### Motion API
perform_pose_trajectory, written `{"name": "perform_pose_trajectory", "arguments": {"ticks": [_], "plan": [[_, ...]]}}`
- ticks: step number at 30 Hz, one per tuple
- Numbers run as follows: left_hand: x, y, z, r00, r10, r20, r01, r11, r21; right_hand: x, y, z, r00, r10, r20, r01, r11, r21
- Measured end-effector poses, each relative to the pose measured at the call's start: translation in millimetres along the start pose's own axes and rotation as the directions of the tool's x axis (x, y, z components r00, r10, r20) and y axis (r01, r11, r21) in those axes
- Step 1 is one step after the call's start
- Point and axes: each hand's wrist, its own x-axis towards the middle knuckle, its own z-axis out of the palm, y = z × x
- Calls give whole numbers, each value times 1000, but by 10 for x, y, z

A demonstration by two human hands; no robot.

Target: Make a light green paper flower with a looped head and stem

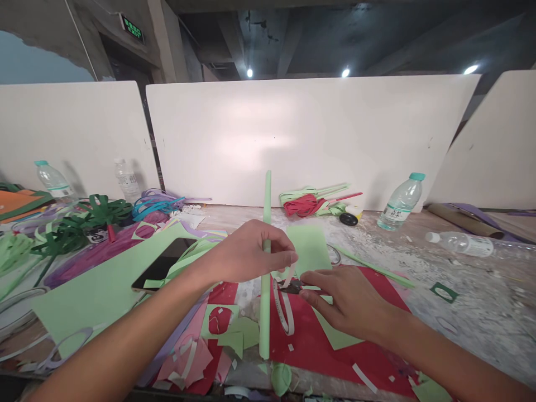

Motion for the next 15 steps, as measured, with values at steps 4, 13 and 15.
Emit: {"name": "perform_pose_trajectory", "arguments": {"ticks": [4,13,15], "plan": [[-4,-2,-3,1000,7,-3,-7,1000,-13,-4,6,23,1000,-12,-20,12,1000,4],[6,-11,-19,1000,-27,-14,27,999,-30,-17,30,45,998,-25,-63,24,1000,-6],[10,-22,-30,999,-38,-20,37,999,-35,-22,34,37,998,-15,-54,15,1000,1]]}}
